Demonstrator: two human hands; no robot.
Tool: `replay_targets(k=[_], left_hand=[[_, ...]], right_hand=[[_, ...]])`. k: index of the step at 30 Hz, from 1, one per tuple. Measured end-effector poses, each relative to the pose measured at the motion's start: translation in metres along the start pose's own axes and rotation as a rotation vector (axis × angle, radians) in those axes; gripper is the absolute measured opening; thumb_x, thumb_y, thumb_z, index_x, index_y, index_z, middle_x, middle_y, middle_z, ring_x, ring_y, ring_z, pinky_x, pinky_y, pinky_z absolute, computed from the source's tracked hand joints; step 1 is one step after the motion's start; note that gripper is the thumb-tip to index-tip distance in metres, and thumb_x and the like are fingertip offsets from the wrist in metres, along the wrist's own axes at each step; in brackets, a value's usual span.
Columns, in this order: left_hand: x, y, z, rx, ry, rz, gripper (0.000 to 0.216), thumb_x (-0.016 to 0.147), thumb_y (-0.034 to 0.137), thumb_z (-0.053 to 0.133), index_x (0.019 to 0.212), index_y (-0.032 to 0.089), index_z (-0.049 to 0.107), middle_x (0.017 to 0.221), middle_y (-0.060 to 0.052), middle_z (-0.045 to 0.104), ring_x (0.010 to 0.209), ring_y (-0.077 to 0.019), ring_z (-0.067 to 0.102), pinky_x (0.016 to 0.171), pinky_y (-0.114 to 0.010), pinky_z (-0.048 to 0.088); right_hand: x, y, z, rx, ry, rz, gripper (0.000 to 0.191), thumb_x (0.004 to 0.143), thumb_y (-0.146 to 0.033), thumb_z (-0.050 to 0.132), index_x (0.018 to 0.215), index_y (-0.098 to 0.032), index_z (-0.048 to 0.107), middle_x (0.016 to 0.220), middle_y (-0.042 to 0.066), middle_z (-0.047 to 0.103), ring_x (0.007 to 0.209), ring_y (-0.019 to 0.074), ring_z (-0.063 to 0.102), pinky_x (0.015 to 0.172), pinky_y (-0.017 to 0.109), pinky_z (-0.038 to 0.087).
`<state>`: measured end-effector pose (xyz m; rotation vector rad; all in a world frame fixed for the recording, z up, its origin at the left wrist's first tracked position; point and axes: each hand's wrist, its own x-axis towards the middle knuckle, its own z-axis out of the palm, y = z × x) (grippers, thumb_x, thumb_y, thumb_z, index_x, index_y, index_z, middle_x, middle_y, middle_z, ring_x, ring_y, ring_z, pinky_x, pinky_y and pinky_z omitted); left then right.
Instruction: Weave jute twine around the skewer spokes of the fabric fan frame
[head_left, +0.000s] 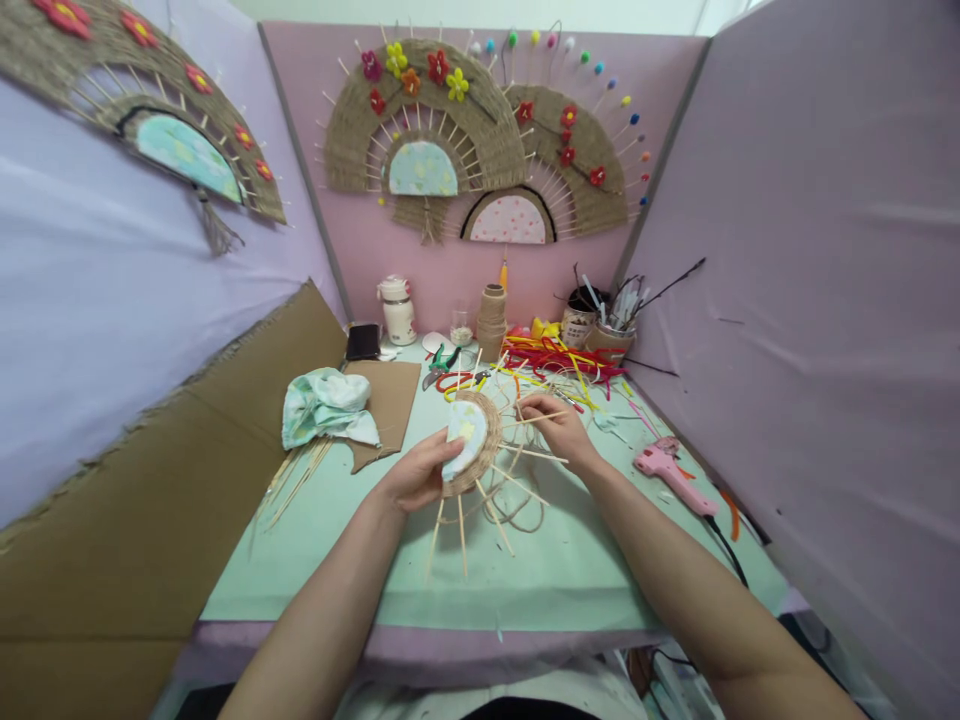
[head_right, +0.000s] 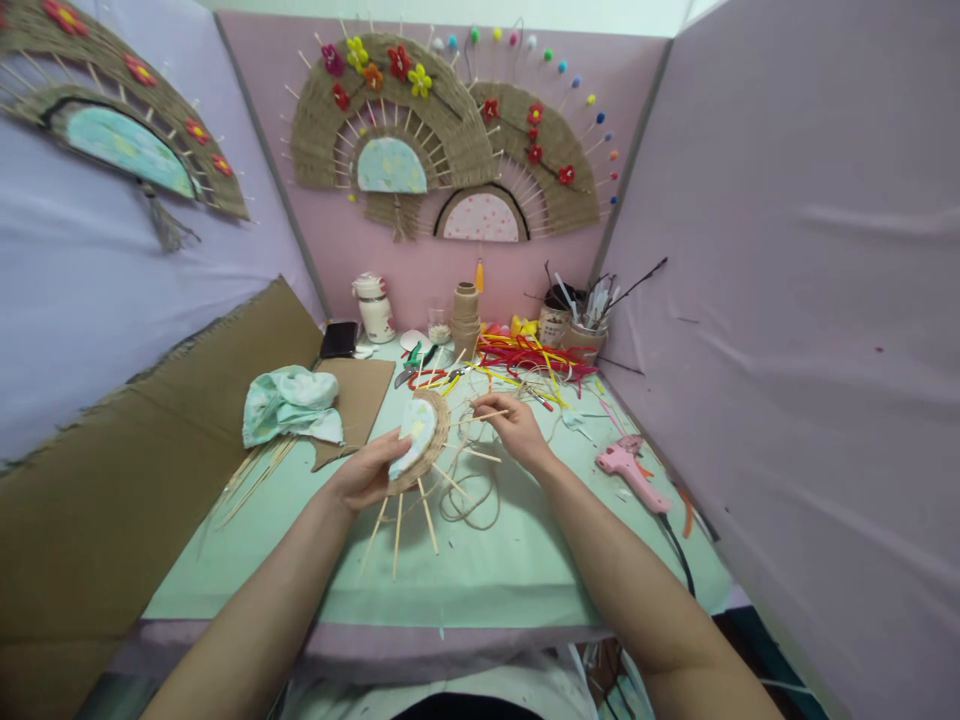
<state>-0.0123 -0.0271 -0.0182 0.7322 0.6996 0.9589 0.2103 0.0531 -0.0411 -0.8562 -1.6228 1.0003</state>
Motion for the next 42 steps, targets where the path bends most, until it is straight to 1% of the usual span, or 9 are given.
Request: replay_targets(k=[6,18,23,27,33,36,38,40,42], left_hand=[[0.004,-0.004,-0.005,0.012,-0.011,0.076,0.043,0.069,0.03,0.077,0.106,0.014,0.061,0.1,-0.011,0.069,0.075,-0.0157,0.067,0.066,-0.023,0.052],[0.005,-0.003,0.004,0.038,0.056,0.149,0.047,0.07,0.029,0.076,0.113,0.019,0.057,0.109,-0.009,0.068,0.081,-0.0155,0.067,0.068,-0.023,0.052],[0.005,-0.002,0.007,0.035,0.104,0.158,0.052,0.069,0.028,0.076,0.116,0.02,0.056,0.11,-0.009,0.067,0.083,-0.0167,0.067,0.069,-0.025,0.053],[0.009,-0.004,0.003,0.021,0.087,0.174,0.049,0.07,0.027,0.075,0.115,0.018,0.056,0.11,-0.01,0.067,0.082,-0.017,0.067,0.069,-0.025,0.052],[0.01,-0.007,-0.002,-0.022,0.029,0.134,0.048,0.072,0.027,0.074,0.115,0.016,0.056,0.106,-0.011,0.068,0.083,-0.0189,0.068,0.072,-0.027,0.053],[0.009,-0.005,-0.001,-0.052,0.051,0.148,0.046,0.073,0.024,0.074,0.115,0.016,0.056,0.106,-0.01,0.069,0.084,-0.0186,0.068,0.076,-0.028,0.053],[0.009,-0.003,0.0,-0.077,0.081,0.154,0.044,0.073,0.022,0.073,0.113,0.015,0.057,0.103,-0.009,0.069,0.083,-0.0176,0.068,0.076,-0.028,0.054],[0.01,-0.002,0.0,-0.104,0.111,0.156,0.039,0.073,0.02,0.072,0.109,0.015,0.058,0.099,-0.008,0.07,0.079,-0.016,0.068,0.074,-0.026,0.054],[0.011,-0.002,0.0,-0.122,0.124,0.16,0.034,0.073,0.018,0.072,0.105,0.015,0.059,0.093,-0.006,0.071,0.075,-0.0143,0.067,0.07,-0.024,0.054]], right_hand=[[-0.004,0.001,0.007,-0.077,-0.147,-0.01,0.017,0.082,-0.035,0.058,0.086,-0.022,0.069,0.085,0.005,0.069,0.082,0.0198,0.063,0.078,0.035,0.048],[-0.014,-0.007,0.017,-0.226,-0.336,-0.085,0.019,0.085,-0.033,0.057,0.092,-0.025,0.073,0.091,0.007,0.069,0.089,0.0243,0.061,0.083,0.04,0.045],[-0.013,-0.013,0.021,-0.273,-0.443,-0.212,0.024,0.09,-0.026,0.049,0.095,-0.024,0.072,0.095,0.007,0.069,0.092,0.0229,0.06,0.086,0.039,0.044],[-0.015,-0.01,0.026,-0.306,-0.446,-0.319,0.025,0.092,-0.025,0.046,0.097,-0.022,0.071,0.097,0.008,0.069,0.091,0.0216,0.061,0.087,0.039,0.045],[-0.018,-0.014,0.036,-0.37,-0.476,-0.355,0.027,0.094,-0.029,0.043,0.095,-0.022,0.069,0.093,0.007,0.069,0.088,0.0202,0.061,0.084,0.036,0.047],[-0.015,-0.023,0.028,-0.493,-0.423,-0.395,0.024,0.092,-0.03,0.047,0.102,-0.023,0.067,0.103,0.008,0.067,0.098,0.0212,0.059,0.091,0.038,0.045],[-0.017,-0.029,0.011,-0.592,-0.305,-0.388,0.029,0.089,-0.032,0.052,0.115,-0.022,0.062,0.118,0.011,0.062,0.111,0.0247,0.053,0.098,0.043,0.04],[-0.024,-0.033,-0.018,-0.696,-0.138,-0.325,0.04,0.088,-0.035,0.054,0.124,-0.019,0.055,0.126,0.015,0.056,0.119,0.0275,0.048,0.101,0.047,0.036],[-0.039,-0.032,-0.055,-0.855,0.042,-0.195,0.044,0.087,-0.039,0.054,0.124,-0.017,0.055,0.123,0.015,0.058,0.116,0.0281,0.05,0.1,0.046,0.037]])
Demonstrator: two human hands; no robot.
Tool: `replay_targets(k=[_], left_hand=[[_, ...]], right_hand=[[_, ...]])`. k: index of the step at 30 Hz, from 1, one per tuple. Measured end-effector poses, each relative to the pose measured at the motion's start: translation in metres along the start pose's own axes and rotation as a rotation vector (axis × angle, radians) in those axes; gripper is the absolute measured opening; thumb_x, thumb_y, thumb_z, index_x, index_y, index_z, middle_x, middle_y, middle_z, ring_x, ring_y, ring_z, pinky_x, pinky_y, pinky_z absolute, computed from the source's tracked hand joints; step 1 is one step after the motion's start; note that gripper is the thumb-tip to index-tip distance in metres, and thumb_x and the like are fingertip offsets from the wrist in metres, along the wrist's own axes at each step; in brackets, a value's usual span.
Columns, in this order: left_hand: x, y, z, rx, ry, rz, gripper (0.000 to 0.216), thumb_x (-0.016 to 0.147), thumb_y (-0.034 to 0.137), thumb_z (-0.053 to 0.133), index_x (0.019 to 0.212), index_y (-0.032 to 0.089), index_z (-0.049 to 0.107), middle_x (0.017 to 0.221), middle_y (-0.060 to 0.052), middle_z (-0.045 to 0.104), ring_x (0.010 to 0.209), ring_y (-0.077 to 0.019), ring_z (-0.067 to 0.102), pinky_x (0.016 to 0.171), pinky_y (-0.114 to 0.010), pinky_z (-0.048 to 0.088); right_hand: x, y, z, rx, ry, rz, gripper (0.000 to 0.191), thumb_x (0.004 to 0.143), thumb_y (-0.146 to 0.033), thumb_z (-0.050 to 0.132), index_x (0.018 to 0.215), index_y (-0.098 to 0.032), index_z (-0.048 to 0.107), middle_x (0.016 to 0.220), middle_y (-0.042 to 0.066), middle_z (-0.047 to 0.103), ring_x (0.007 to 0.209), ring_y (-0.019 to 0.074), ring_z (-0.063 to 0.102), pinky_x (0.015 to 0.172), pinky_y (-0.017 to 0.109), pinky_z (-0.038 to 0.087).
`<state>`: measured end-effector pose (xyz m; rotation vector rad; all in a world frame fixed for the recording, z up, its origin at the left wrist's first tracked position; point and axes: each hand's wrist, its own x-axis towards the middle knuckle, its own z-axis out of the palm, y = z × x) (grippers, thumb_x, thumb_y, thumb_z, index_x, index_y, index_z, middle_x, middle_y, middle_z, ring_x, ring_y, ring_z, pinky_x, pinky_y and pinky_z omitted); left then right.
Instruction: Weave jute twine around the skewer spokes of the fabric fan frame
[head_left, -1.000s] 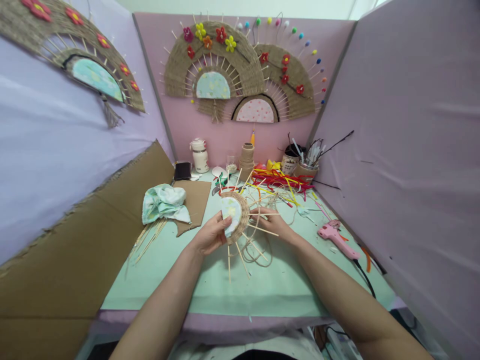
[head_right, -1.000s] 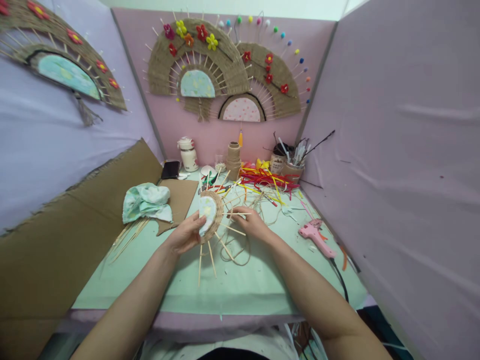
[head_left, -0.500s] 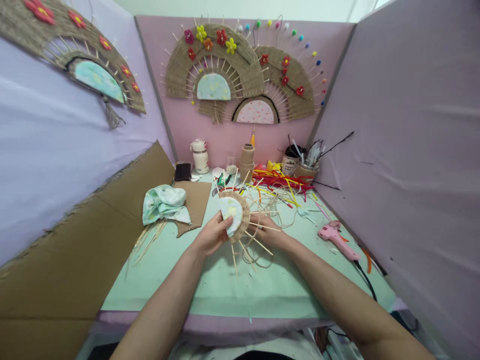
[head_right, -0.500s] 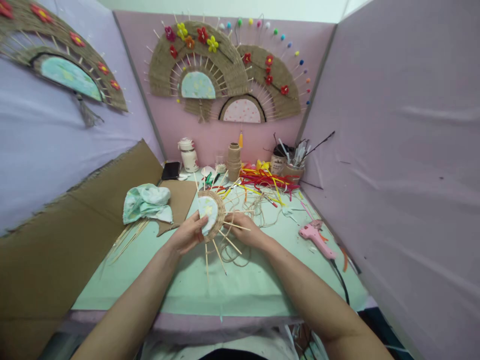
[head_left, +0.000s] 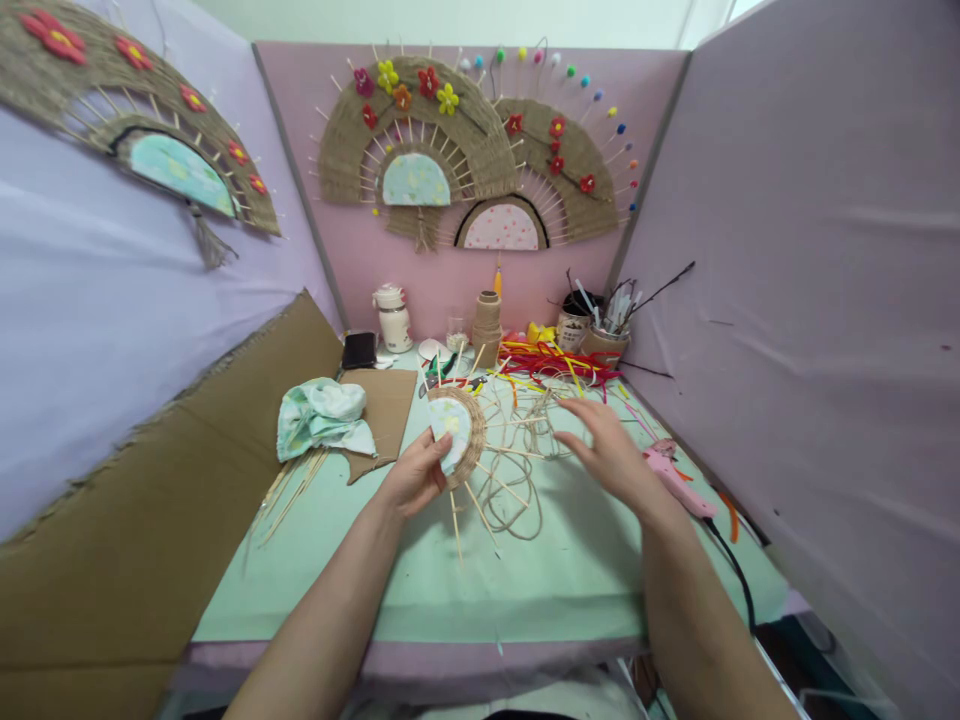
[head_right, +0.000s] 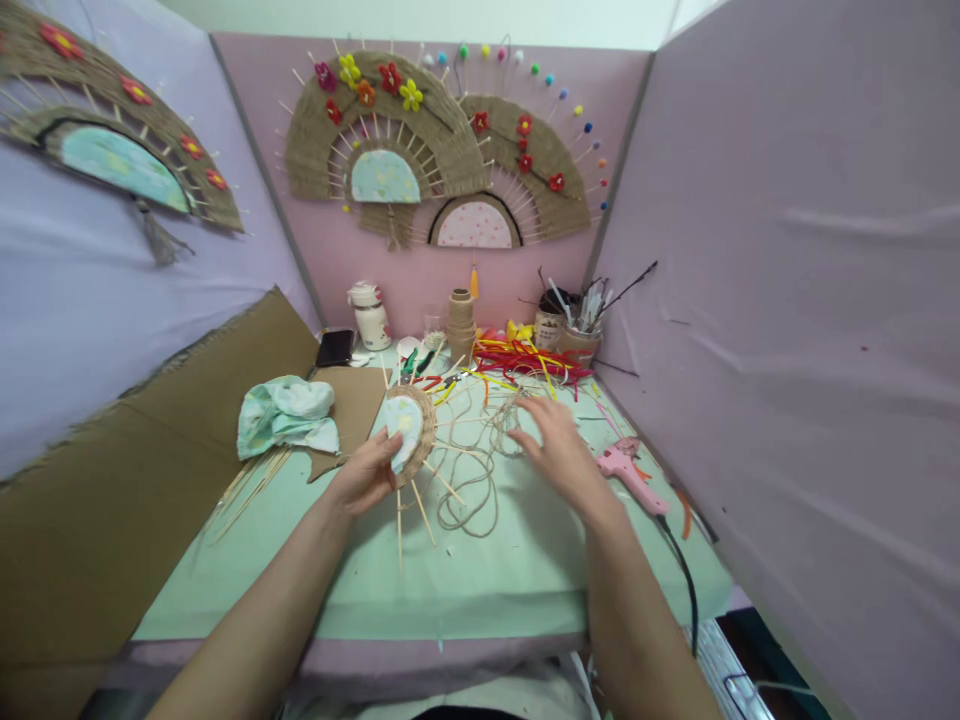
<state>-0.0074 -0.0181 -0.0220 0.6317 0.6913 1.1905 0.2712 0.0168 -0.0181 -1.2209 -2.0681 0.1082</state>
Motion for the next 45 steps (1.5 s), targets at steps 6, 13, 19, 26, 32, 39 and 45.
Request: replay_targets(k=[6,13,19,26,32,39,45], left_hand=[[0.002,-0.001,-0.002,-0.008,0.0,-0.026,0.028,0.073,0.018,0.072,0.098,0.015,0.061,0.083,-0.004,0.072,0.069,-0.0137,0.067,0.064,-0.022,0.054],[0.003,-0.001,-0.002,0.012,-0.004,-0.004,0.027,0.073,0.017,0.071,0.098,0.013,0.061,0.085,-0.006,0.071,0.066,-0.0138,0.067,0.061,-0.022,0.054],[0.002,-0.001,-0.003,-0.022,-0.015,-0.004,0.027,0.077,0.015,0.068,0.102,0.014,0.06,0.094,-0.007,0.07,0.074,-0.0144,0.068,0.067,-0.023,0.055],[0.003,-0.003,-0.003,-0.183,0.021,-0.117,0.018,0.09,0.025,0.052,0.102,0.013,0.057,0.082,-0.007,0.069,0.067,-0.0147,0.067,0.067,-0.03,0.055],[0.004,0.001,0.002,-0.321,-0.024,-0.234,0.037,0.095,0.04,0.034,0.106,0.013,0.058,0.071,-0.004,0.062,0.057,-0.0098,0.061,0.063,-0.025,0.054],[-0.001,0.005,0.006,-0.396,0.014,-0.251,0.042,0.093,0.046,0.037,0.103,0.012,0.06,0.067,-0.002,0.055,0.048,-0.0056,0.051,0.052,-0.019,0.05],[0.004,0.001,-0.001,-0.415,-0.048,-0.289,0.04,0.093,0.045,0.039,0.102,0.012,0.06,0.067,-0.002,0.054,0.045,-0.0039,0.049,0.049,-0.016,0.049]], right_hand=[[-0.06,0.08,-0.055,-0.469,-0.215,0.652,0.05,0.078,-0.055,0.052,0.1,-0.012,0.067,0.097,0.019,0.069,0.091,0.0336,0.062,0.076,0.041,0.045],[-0.066,0.096,-0.044,-0.475,-0.335,0.748,0.038,0.072,-0.049,0.059,0.082,-0.014,0.066,0.076,0.015,0.068,0.07,0.0283,0.064,0.058,0.032,0.041],[-0.059,0.059,-0.071,-0.37,-0.227,0.652,0.027,0.075,-0.041,0.054,0.078,-0.016,0.064,0.073,0.013,0.066,0.064,0.0269,0.061,0.056,0.034,0.042],[-0.049,-0.005,-0.068,0.216,0.078,0.308,0.042,0.087,-0.052,0.044,0.108,-0.019,0.06,0.097,0.011,0.065,0.072,0.0198,0.058,0.061,0.03,0.047],[-0.036,-0.065,-0.01,0.808,0.2,0.364,0.039,0.089,-0.05,0.047,0.106,-0.017,0.06,0.099,0.011,0.065,0.072,0.0162,0.057,0.062,0.028,0.048],[-0.034,-0.093,0.019,1.053,0.087,0.454,0.037,0.089,-0.048,0.05,0.105,-0.018,0.063,0.106,0.011,0.065,0.074,0.0171,0.059,0.063,0.029,0.049],[-0.03,-0.107,0.032,1.299,0.057,0.405,0.034,0.091,-0.046,0.046,0.106,-0.02,0.062,0.103,0.01,0.065,0.08,0.0179,0.06,0.061,0.028,0.048]])
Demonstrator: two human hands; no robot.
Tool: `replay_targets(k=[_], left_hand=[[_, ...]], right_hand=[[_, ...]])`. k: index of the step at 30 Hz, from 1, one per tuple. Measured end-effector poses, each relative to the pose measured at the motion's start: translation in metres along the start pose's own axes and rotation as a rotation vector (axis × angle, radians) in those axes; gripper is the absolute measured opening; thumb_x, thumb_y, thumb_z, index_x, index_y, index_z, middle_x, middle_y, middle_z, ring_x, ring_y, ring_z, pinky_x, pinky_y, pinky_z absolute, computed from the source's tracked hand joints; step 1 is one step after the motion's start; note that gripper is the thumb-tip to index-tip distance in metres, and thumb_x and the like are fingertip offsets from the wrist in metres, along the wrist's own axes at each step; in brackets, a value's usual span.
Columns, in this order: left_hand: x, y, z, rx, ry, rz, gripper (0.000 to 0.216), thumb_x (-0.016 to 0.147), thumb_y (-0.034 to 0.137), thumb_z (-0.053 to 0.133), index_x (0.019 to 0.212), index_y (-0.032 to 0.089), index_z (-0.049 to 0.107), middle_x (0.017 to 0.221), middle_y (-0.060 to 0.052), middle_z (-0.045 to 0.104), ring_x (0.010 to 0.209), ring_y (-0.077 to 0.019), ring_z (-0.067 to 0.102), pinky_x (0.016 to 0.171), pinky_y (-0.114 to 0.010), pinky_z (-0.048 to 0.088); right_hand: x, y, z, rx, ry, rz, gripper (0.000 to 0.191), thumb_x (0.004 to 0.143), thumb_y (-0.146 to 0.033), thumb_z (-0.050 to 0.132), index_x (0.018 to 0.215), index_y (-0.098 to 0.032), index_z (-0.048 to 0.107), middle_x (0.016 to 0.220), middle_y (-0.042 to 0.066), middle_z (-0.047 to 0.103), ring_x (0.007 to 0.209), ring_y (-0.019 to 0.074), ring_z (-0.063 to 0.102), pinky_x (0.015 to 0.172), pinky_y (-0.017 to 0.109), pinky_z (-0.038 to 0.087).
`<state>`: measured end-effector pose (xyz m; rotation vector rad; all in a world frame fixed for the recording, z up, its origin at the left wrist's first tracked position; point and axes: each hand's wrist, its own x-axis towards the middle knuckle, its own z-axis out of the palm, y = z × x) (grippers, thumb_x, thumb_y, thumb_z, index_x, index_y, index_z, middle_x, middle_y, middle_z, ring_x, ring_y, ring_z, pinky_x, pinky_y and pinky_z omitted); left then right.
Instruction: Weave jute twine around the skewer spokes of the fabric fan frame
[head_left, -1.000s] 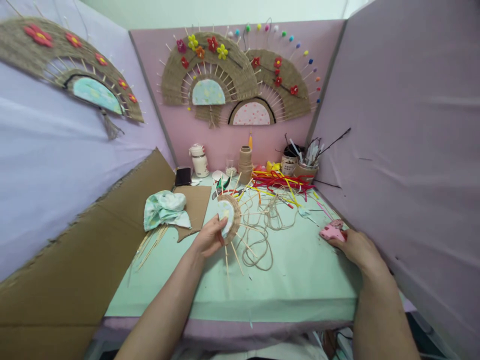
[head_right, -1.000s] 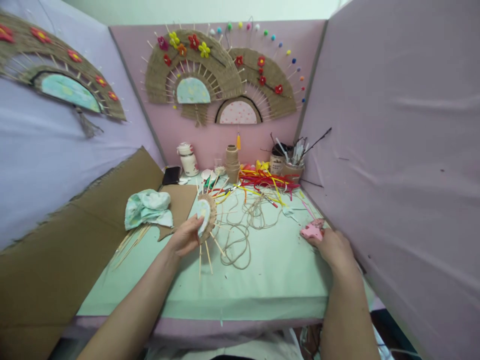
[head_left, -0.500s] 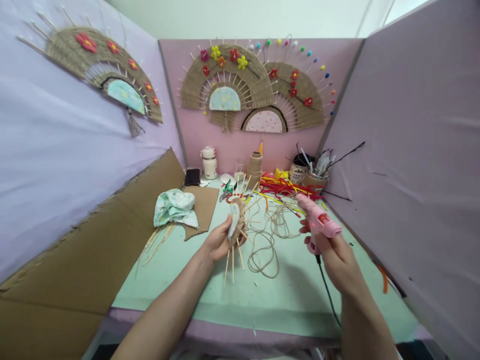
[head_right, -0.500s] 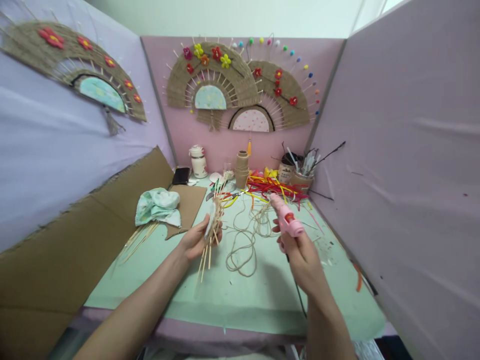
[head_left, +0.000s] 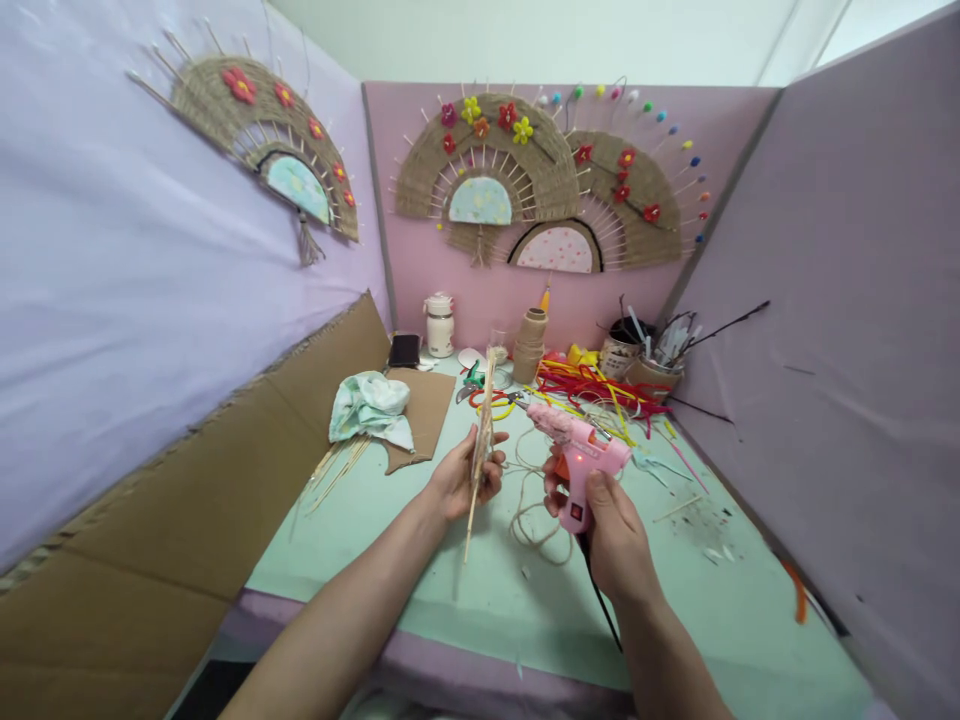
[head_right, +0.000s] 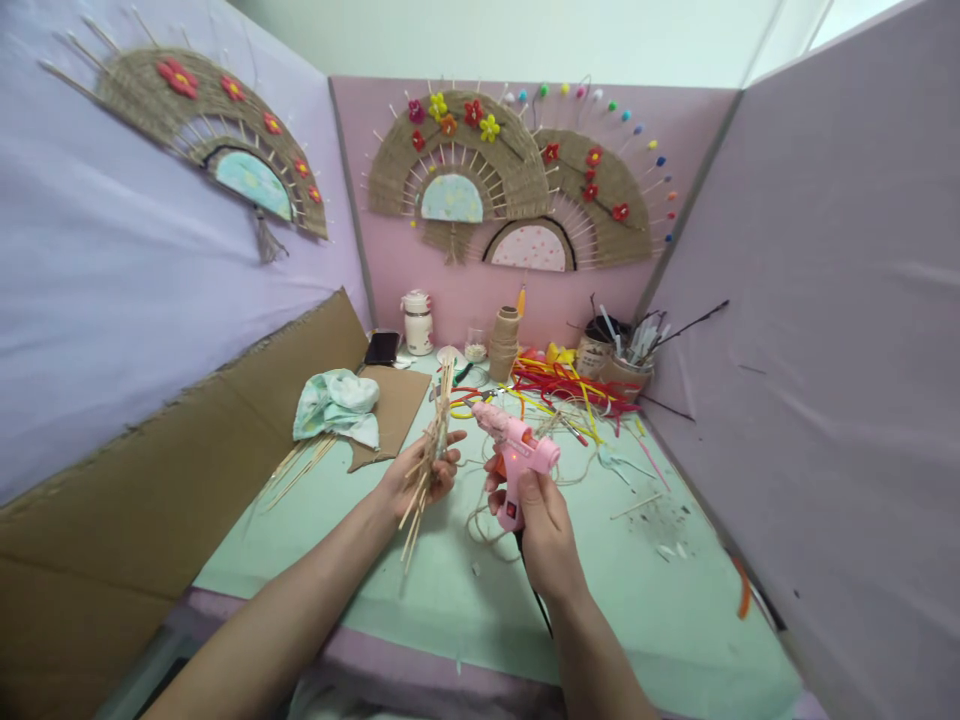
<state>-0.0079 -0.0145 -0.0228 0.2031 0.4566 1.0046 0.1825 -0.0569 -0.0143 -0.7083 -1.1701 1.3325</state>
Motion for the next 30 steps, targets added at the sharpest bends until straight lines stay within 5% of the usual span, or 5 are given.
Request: replay_targets(k=[11,30], left_hand=[[0.003,-0.002,-0.002,-0.024,-0.008,-0.062,0.043,0.094,0.044,0.037,0.101,0.008,0.06,0.065,-0.006,0.059,0.042,-0.0041,0.05,0.046,-0.014,0.047],[0.0,-0.004,0.003,-0.025,0.042,-0.091,0.039,0.093,0.042,0.039,0.097,0.008,0.059,0.065,-0.003,0.056,0.039,-0.0026,0.047,0.042,-0.013,0.045]], right_hand=[[0.006,0.009,0.011,-0.154,-0.058,-0.075,0.047,0.089,-0.058,0.041,0.093,-0.016,0.062,0.07,0.003,0.055,0.058,0.0131,0.046,0.049,0.025,0.035],[0.008,0.014,0.011,-0.288,-0.015,-0.093,0.046,0.09,-0.057,0.039,0.092,-0.016,0.062,0.065,0.001,0.05,0.055,0.0127,0.043,0.047,0.024,0.034]])
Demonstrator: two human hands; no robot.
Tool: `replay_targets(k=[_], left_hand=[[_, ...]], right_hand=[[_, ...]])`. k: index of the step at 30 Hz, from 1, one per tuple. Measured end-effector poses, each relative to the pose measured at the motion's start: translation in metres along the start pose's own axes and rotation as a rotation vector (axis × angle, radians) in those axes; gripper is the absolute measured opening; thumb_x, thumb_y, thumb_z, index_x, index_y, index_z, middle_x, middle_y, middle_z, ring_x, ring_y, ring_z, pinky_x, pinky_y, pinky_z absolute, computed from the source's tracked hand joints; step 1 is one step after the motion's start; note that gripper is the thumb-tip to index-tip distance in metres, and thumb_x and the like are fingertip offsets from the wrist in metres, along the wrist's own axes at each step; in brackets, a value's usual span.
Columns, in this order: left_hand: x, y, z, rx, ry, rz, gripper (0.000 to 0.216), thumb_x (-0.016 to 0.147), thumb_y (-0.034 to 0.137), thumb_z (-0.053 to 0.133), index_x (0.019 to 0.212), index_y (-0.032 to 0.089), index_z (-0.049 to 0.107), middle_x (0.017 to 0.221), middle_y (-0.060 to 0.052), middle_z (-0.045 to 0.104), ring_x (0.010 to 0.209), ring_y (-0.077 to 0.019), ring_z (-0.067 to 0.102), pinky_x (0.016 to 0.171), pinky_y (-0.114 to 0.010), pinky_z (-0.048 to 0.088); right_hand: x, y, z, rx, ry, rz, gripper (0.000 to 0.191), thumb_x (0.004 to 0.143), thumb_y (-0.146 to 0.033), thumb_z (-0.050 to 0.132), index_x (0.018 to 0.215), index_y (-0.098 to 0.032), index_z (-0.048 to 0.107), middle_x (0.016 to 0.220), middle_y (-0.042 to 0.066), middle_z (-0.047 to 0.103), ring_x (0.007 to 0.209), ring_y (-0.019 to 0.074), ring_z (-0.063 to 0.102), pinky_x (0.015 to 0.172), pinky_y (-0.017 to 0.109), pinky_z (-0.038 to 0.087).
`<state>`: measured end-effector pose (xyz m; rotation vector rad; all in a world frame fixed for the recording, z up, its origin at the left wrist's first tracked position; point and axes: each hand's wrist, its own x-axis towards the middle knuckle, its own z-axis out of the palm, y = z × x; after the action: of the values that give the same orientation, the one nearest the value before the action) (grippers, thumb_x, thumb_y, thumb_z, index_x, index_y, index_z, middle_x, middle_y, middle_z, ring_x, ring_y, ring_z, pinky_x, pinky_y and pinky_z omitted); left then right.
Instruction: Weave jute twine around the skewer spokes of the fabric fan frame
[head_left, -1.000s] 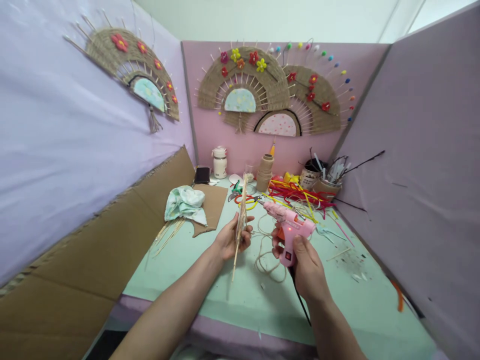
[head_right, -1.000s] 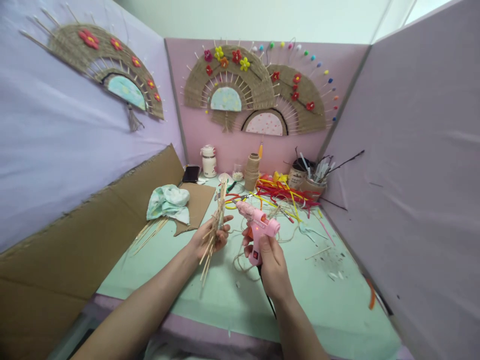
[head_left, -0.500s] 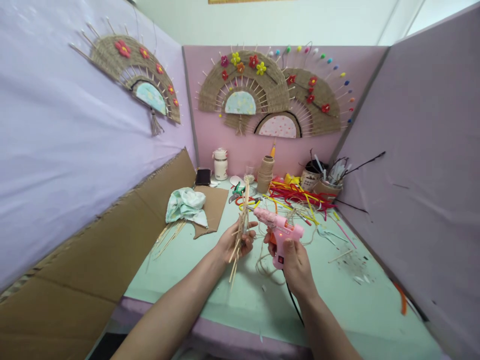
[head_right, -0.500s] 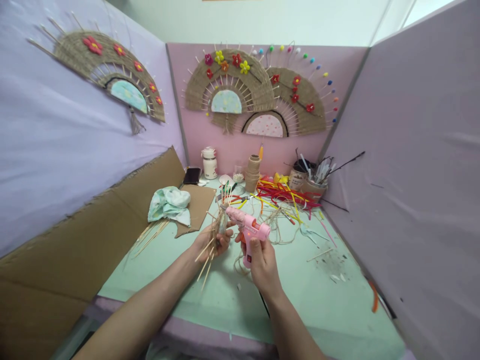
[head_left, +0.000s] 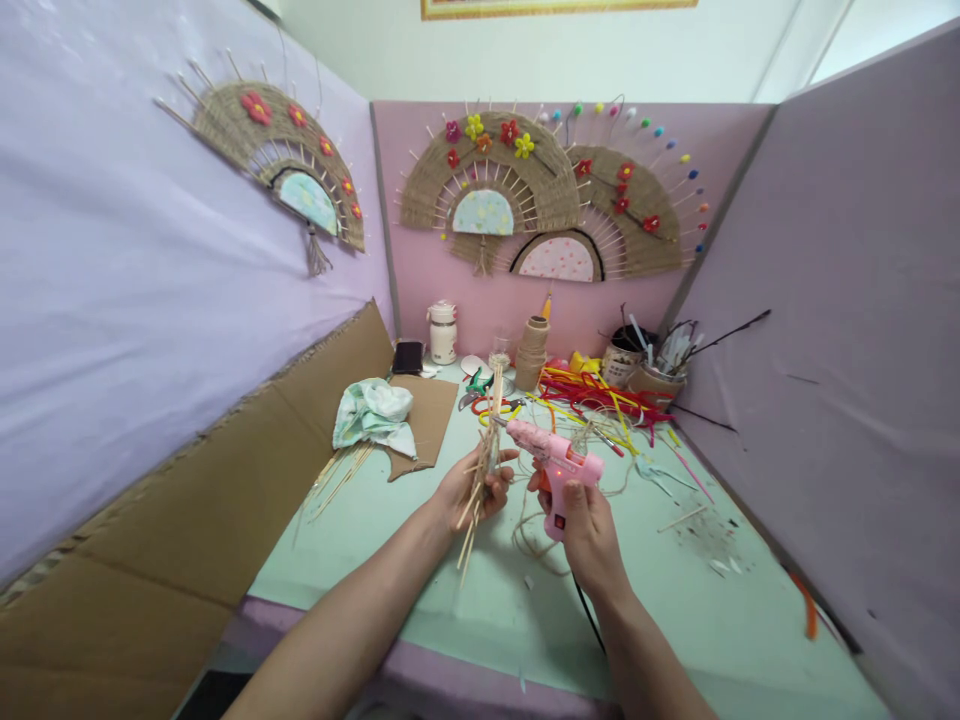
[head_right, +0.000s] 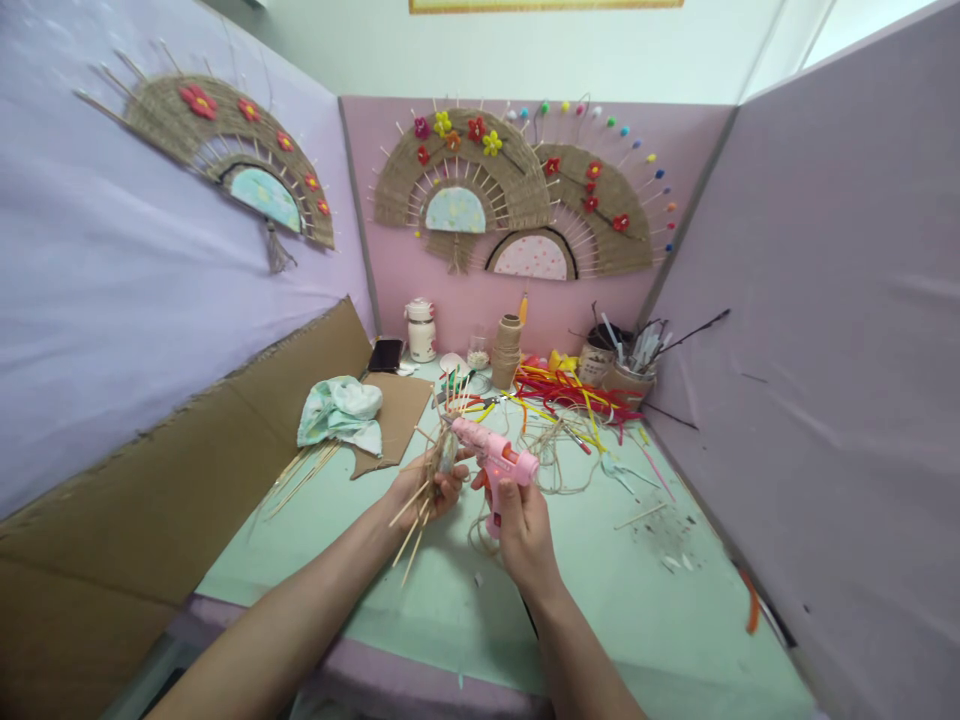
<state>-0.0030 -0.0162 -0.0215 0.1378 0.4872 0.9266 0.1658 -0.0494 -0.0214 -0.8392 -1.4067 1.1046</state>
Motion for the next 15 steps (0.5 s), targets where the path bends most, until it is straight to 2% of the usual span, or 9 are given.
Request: replay_targets(k=[5,11,15], left_hand=[[-0.0007,-0.0006,0.002,-0.009,0.0,-0.002,0.039,0.093,0.043,0.04,0.097,0.009,0.058,0.065,-0.003,0.056,0.039,-0.0027,0.047,0.042,-0.013,0.045],[0.0,-0.001,0.0026,-0.007,0.011,-0.015,0.038,0.093,0.042,0.04,0.099,0.009,0.058,0.065,-0.003,0.056,0.038,-0.0027,0.046,0.041,-0.014,0.045],[-0.0005,-0.0009,0.004,0.006,0.018,-0.009,0.038,0.094,0.041,0.038,0.096,0.008,0.058,0.064,-0.003,0.056,0.038,-0.0022,0.046,0.041,-0.013,0.045]], right_hand=[[0.0006,-0.0026,0.0006,0.012,-0.008,0.01,0.049,0.088,-0.06,0.04,0.085,-0.016,0.062,0.065,0.001,0.051,0.051,0.0108,0.039,0.044,0.023,0.032],[0.0007,0.0006,0.0005,0.019,0.009,0.016,0.047,0.089,-0.058,0.041,0.092,-0.017,0.063,0.061,-0.001,0.046,0.051,0.0112,0.041,0.045,0.023,0.034],[0.0009,0.0008,0.0004,0.006,0.017,0.033,0.049,0.087,-0.061,0.041,0.087,-0.018,0.063,0.059,-0.001,0.045,0.051,0.0116,0.042,0.044,0.023,0.035]])
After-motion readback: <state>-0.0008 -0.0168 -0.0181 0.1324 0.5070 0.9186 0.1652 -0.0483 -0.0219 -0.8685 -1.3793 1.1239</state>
